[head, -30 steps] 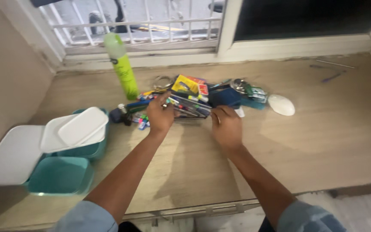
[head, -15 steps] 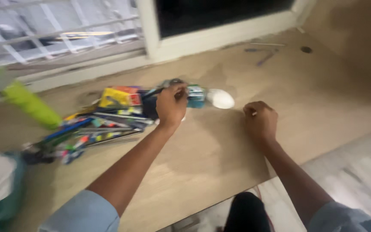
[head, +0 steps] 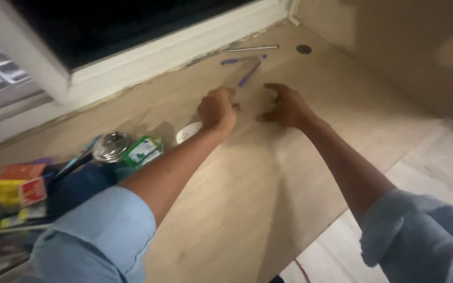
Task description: The person picks up erasers, pens, and markers from a desk and places them into an open drawer, then picks up a white comb and a small blue plastic box and places them on the desk surface.
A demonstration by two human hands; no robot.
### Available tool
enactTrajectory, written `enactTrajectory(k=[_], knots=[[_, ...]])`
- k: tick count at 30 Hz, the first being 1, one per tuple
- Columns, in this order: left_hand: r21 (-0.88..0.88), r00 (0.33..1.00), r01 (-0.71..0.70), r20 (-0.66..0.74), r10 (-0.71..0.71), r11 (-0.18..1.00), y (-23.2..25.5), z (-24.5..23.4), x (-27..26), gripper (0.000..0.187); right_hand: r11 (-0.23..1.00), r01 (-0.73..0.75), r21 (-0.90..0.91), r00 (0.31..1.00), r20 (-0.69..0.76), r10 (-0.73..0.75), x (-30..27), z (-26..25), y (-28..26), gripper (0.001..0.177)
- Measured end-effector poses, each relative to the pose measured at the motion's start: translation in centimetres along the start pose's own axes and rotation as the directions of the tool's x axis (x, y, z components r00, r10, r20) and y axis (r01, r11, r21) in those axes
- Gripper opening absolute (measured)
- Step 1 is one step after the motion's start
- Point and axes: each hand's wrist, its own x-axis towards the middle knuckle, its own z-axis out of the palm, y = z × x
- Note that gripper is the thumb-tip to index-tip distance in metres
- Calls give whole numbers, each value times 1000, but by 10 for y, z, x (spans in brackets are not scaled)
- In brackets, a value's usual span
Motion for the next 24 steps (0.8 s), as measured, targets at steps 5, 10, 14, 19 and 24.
enactTrajectory(k=[5,10,14,19,24], knots=[[130,990,-134,-18,138,982,4,33,43,32,985,149,89,980,-144,-136,41,10,20,77],[152,993,-97,75,86,984,10,38,62,30,922,351,-163,874,-295,-385,87,34,51,65],[115,996,-74,53,68,991,1,51,74,12,921,323,-218,880,-289,-377,105,41,50,46],[202,997,-82,13,81,976,-9,64,77,15,897,267,-354,886,-276,-372,80,31,32,23],[45,997,3,-78,1,999,-16,16,60,9,866,316,-387,897,-177,-406,34,4,5,18]])
